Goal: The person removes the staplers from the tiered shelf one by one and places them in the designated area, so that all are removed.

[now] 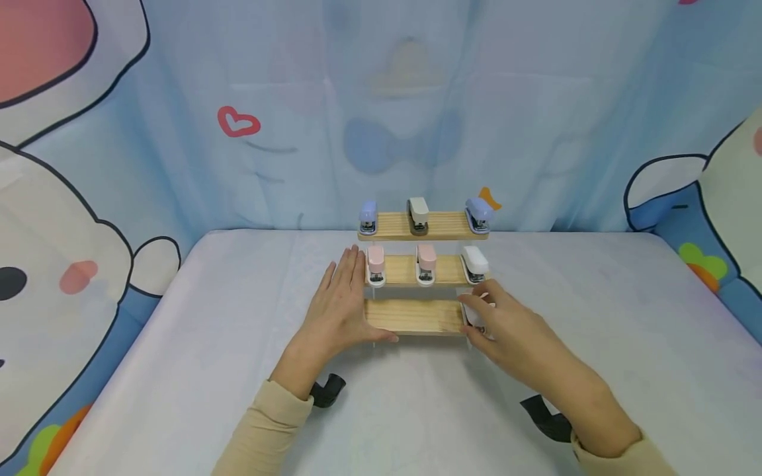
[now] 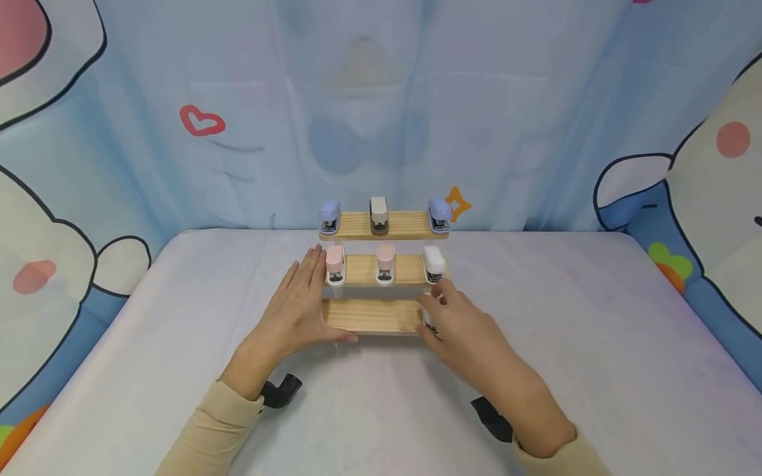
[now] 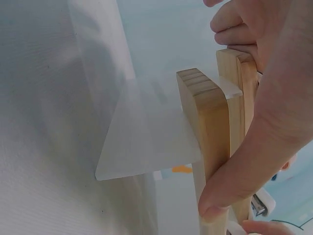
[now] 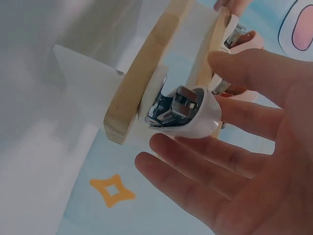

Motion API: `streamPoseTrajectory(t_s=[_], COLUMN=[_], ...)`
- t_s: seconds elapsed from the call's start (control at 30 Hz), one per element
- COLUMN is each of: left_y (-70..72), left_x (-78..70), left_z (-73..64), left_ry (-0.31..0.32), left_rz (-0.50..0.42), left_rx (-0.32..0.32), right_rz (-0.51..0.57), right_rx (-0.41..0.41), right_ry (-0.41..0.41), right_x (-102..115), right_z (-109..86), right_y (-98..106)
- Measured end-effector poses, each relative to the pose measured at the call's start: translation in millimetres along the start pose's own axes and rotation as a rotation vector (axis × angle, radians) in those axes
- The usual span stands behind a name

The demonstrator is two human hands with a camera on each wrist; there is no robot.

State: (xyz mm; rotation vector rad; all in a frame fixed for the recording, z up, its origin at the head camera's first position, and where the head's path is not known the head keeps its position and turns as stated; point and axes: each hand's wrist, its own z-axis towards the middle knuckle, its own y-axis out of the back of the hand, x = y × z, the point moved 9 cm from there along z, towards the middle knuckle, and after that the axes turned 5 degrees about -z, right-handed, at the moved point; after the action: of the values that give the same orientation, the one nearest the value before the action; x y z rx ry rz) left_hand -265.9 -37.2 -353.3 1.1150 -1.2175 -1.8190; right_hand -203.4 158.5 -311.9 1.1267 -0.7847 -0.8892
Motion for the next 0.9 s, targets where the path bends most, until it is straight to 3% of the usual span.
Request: streamPoseTrajectory(t_s=[0.6, 0.9], left_y=[0.4, 0.8], left_x=[-1.4, -1.2], left_z=[-1.0, -0.7], left_ry=[-0.009, -0.004], left_rz=[-0.001, 0.009], left_rx=[-0.006, -0.004], right_rz=[0.022, 0.026], right_rx=[-0.125, -0.12], right_ry=[0.008, 0.0], right_x=[5.4, 5.5], right_z=[-1.0, -1.7], right_y=[-3.1, -4.1])
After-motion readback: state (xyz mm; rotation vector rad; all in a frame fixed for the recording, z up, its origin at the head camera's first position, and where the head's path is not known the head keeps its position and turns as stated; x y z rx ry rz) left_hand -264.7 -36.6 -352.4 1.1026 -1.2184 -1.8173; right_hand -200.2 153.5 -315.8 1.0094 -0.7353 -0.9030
